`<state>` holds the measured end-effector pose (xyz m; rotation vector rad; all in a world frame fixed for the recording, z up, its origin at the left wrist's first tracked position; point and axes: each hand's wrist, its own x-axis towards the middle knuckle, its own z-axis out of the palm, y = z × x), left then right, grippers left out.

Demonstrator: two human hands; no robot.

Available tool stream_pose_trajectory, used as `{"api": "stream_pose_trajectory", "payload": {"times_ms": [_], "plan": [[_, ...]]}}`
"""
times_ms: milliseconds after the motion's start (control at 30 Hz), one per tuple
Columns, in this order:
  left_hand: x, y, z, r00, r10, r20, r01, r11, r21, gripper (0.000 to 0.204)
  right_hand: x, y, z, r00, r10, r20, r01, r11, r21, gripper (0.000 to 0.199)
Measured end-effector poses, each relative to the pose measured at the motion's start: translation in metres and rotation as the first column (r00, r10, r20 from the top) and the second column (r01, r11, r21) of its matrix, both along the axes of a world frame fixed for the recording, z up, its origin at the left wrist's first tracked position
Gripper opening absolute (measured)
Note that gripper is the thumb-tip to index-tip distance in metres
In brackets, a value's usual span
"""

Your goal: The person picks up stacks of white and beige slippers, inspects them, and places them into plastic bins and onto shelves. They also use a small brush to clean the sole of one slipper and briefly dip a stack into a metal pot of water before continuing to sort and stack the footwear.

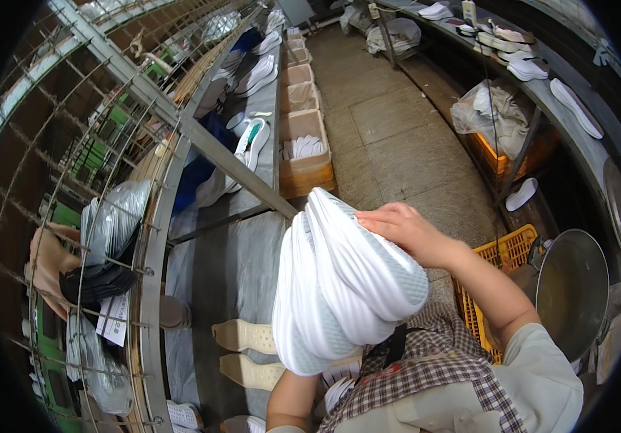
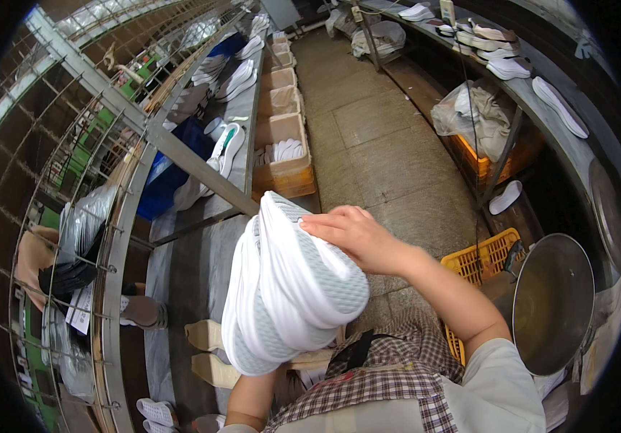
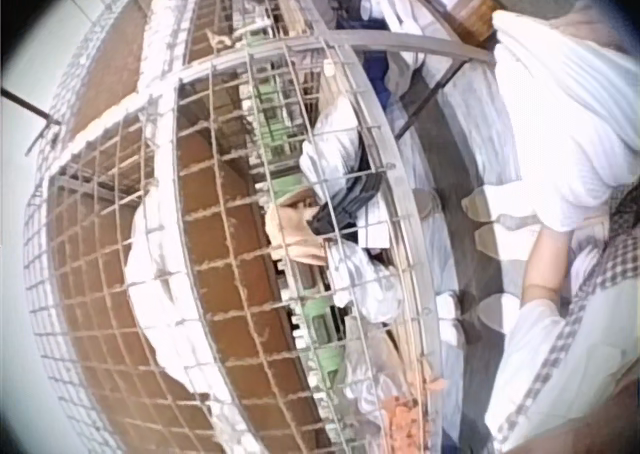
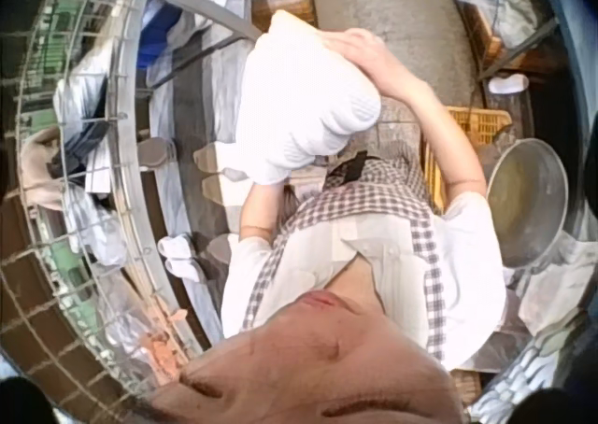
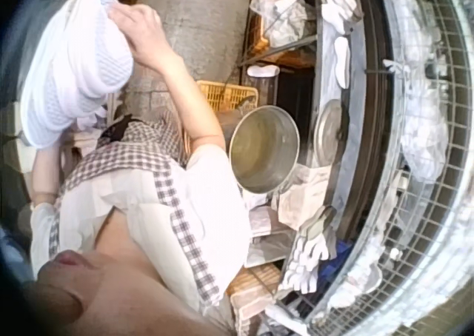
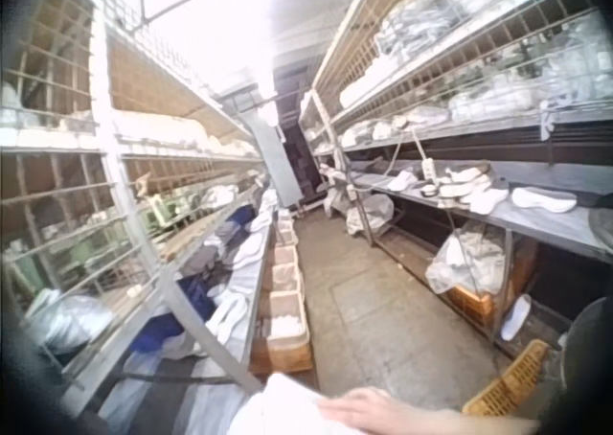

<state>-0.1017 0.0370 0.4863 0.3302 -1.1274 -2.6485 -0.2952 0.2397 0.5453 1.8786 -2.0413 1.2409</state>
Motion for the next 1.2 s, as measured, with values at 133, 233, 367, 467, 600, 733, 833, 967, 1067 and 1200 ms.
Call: {"api": "stream_pose_trajectory", "payload": {"times_ms": [133,233,367,467,600,733,833,967,1067,1200], "plan": [[-0.001,0.004,-0.004,0.999,-0.038,0.0,0.038,0.998,0.041,0.057,-0.004,0.005,-0.008,0.754,0.222,0.618,-0.257,0.966,-0.033,0.044],[-0.002,0.004,-0.006,0.998,-0.06,-0.012,0.061,0.996,0.072,0.057,0.002,0.01,-0.018,0.159,0.121,0.98,-0.327,0.943,-0.063,0.041],[-0.002,0.006,-0.008,0.996,-0.084,-0.033,0.087,0.99,0.114,0.057,0.033,0.006,-0.023,0.427,0.164,0.889,-0.31,0.951,-0.026,0.065],[-0.003,0.007,-0.011,0.993,-0.1,-0.064,0.109,0.982,0.155,0.057,0.05,0.005,-0.019,0.406,0.208,0.89,-0.26,0.96,-0.105,0.07],[0.0,0.007,-0.014,0.979,-0.103,-0.177,0.147,0.955,0.258,0.057,0.045,0.002,-0.018,-0.485,0.531,0.695,-0.044,0.779,-0.625,0.087],[0.002,0.009,-0.018,0.963,-0.096,-0.253,0.179,0.926,0.332,0.057,0.038,0.006,-0.032,-0.653,0.521,0.55,0.079,0.768,-0.635,0.084],[0.001,0.01,-0.022,0.958,-0.095,-0.271,0.193,0.912,0.361,0.057,0.046,0.001,-0.053,-0.499,0.448,0.742,-0.024,0.849,-0.528,0.085],[0.006,0.015,-0.024,0.95,-0.083,-0.302,0.203,0.897,0.393,0.057,0.072,-0.014,-0.079,-0.343,0.338,0.877,-0.141,0.904,-0.403,0.091],[0.014,0.019,-0.022,0.935,-0.06,-0.349,0.215,0.878,0.427,0.057,0.077,-0.016,-0.096,-0.516,0.433,0.739,-0.089,0.831,-0.549,0.089],[0.026,0.019,-0.013,0.92,-0.029,-0.391,0.209,0.879,0.428,0.057,0.079,-0.014,-0.114,-0.795,0.474,0.377,0.133,0.744,-0.655,0.078]]}}
